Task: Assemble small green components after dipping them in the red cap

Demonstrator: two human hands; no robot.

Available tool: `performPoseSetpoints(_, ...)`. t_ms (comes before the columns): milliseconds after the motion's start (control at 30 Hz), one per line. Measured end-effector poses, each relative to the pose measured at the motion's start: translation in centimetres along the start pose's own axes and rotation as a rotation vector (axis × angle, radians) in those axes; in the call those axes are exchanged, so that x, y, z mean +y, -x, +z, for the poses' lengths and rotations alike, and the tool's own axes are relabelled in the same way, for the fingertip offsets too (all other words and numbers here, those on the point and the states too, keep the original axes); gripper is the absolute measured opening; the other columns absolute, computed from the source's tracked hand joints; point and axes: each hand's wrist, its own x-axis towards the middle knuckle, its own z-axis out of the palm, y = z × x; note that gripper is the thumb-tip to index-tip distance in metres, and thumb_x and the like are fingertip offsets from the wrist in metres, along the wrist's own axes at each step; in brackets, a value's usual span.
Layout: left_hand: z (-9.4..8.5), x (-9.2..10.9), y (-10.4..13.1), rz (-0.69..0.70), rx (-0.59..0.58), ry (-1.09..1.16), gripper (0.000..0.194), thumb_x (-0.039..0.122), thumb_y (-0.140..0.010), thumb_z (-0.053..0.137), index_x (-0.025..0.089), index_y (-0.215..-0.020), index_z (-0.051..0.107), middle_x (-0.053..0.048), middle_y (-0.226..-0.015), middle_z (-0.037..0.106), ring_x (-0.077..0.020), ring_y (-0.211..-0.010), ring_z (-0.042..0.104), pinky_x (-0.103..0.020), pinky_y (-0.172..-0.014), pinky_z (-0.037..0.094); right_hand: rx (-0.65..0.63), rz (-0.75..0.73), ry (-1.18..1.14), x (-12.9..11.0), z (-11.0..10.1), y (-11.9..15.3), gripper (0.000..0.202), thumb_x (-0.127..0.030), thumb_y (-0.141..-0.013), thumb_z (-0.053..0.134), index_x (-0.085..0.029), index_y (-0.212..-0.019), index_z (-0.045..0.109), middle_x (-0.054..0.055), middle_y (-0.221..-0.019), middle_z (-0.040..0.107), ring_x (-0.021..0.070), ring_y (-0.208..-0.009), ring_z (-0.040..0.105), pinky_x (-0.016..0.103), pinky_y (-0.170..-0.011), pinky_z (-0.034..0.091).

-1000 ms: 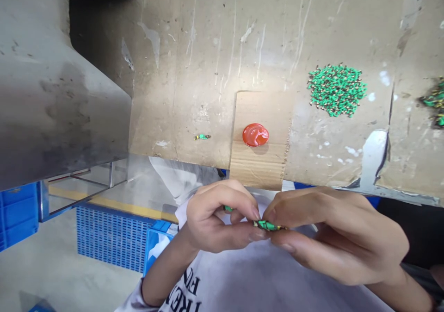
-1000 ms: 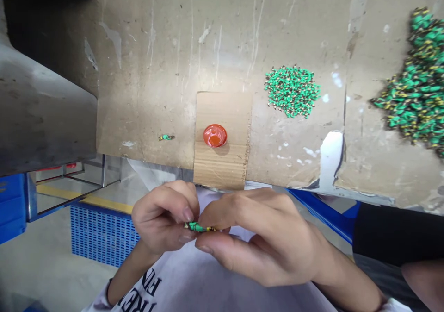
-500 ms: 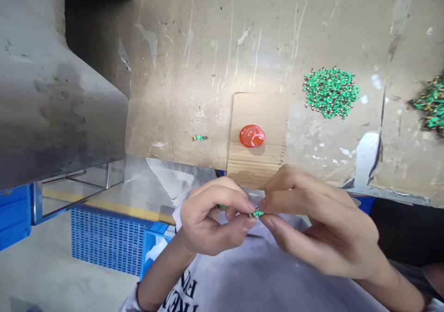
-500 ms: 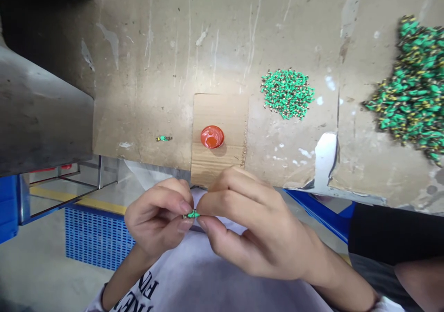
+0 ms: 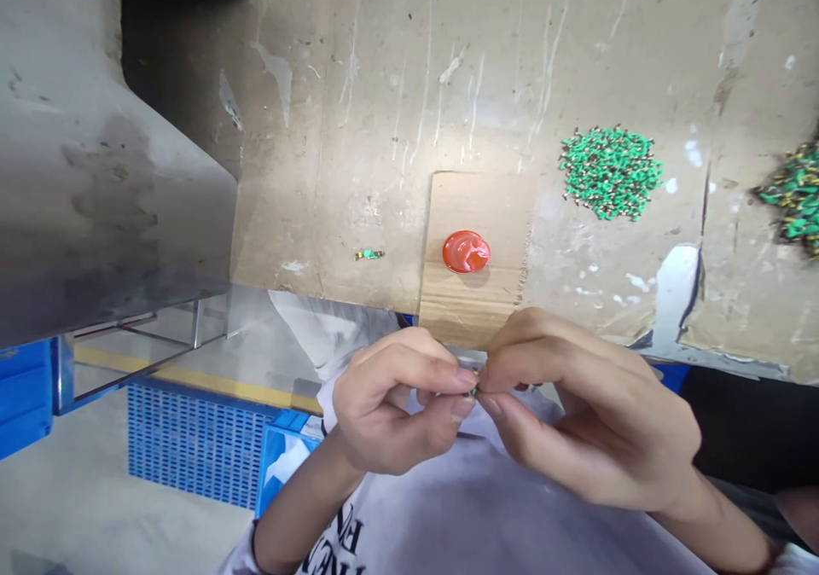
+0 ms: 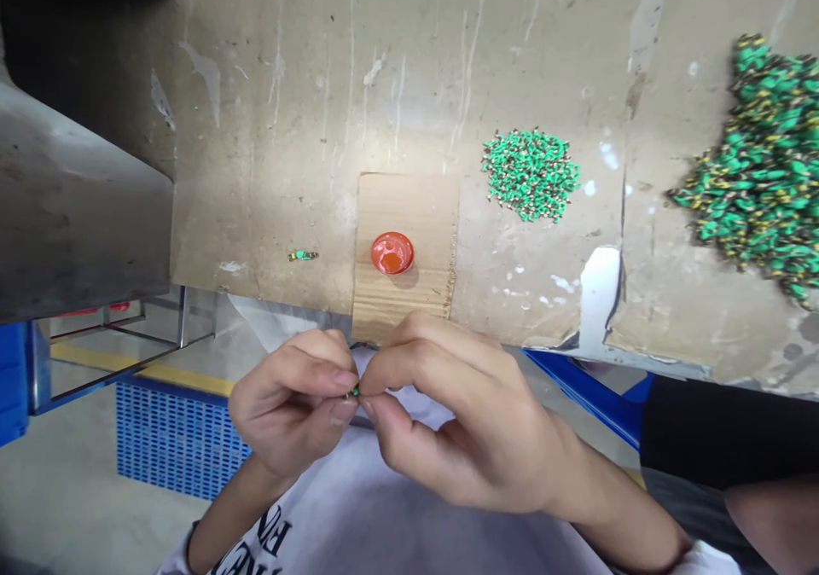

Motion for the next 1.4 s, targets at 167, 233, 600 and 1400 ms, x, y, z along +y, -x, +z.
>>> performPoseSetpoints(167,-0.2,0.1,0.1,-0.062,0.012,0.05,0.016,0.025,-0.092,0.089,0.016,-0.101,0.08,-0.002,-0.078,0.078,-0.0107,-0.057,0.065,-0.023,-0.053,0.054,0.001,-0.003,0.053,-0.2,0.1,0.0,0.018,-0.006,-0.096,0.067,-0.022,-0.103,0.064,0.001,-0.08,0.068,0.0139,-0.068,0.063,0.027,-0.059,0.053)
performPoseSetpoints(233,-0.4,0.0,0.1,-0.051,-0.014,0.067,0.013,0.021,-0.093,0.088,0.015,-0.102,0.081,-0.003,-0.08,0.079,-0.0109,-0.059,0.068,-0.023,-0.057,0.056,0.006,-0.017,0.102,-0.3,0.0,0.0,0.018,-0.004,-0.096,0.066,-0.021,-0.102,0.064,0.001,-0.08,0.068,0.0129,-0.068,0.063,0.026,-0.06,0.053)
performPoseSetpoints(600,-1.1,0.6,-0.2,-0.099,-0.066,-0.021,0.012,0.01,-0.093,0.084,0.015,-0.105,0.082,-0.004,-0.082,0.08,-0.0111,-0.063,0.068,-0.023,-0.061,0.058,-0.023,-0.102,0.346,0.3,-0.2,0.0,0.016,-0.005,-0.096,0.063,-0.021,-0.099,0.063,-0.001,-0.076,0.067,0.0124,-0.063,0.062,0.026,-0.057,0.05)
performPoseSetpoints(1400,-2.1,2.0,-2.1,-0.422,0.076,-0.459,0.013,0.012,-0.096,0.078,0.025,-0.099,0.078,0.005,-0.08,0.075,-0.0078,-0.067,0.066,-0.016,-0.062,0.052,0.073,0.127,0.059,1.7,0.0,-1.6,0.017,-0.009,-0.098,0.066,-0.024,-0.092,0.061,-0.003,-0.079,0.06,0.0098,-0.066,0.057,0.021,-0.055,0.045)
